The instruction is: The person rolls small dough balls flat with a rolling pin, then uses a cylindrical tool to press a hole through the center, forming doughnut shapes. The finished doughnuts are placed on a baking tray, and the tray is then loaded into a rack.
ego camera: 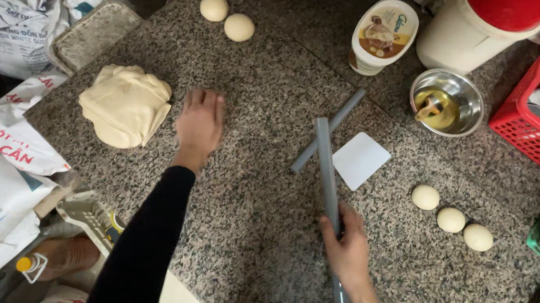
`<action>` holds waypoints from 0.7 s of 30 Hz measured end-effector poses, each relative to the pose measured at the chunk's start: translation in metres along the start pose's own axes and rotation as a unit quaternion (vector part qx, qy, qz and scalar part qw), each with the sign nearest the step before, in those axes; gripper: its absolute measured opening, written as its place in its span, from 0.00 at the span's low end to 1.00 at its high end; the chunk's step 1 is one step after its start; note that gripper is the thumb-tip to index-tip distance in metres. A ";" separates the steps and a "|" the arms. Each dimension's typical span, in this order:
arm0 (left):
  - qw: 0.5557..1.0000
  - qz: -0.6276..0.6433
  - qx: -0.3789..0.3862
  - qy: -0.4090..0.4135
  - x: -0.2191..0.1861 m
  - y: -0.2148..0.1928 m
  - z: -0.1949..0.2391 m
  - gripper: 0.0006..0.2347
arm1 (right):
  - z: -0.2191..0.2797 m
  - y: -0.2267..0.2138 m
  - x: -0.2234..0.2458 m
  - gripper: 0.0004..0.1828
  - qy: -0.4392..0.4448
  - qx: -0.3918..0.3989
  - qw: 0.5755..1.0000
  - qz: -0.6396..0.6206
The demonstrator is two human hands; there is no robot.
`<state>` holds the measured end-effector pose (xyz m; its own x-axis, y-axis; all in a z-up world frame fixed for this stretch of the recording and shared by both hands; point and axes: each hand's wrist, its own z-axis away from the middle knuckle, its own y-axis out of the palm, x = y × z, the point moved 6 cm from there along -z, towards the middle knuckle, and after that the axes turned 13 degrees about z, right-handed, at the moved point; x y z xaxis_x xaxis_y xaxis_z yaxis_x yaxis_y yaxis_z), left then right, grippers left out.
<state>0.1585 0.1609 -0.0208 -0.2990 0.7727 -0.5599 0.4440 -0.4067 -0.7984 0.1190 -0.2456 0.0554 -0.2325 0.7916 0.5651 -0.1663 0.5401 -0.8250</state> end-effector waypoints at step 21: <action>0.755 0.484 -0.182 -0.403 0.132 -0.060 0.336 0.15 | 0.061 0.118 0.014 0.20 -0.058 0.135 0.981 -0.128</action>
<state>-0.1914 0.1236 -0.1216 -0.0376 -0.4086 -0.9119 0.9432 -0.3159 0.1027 0.0378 -0.1876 -0.0338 -0.2552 0.5935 0.7633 -0.4779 0.6089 -0.6332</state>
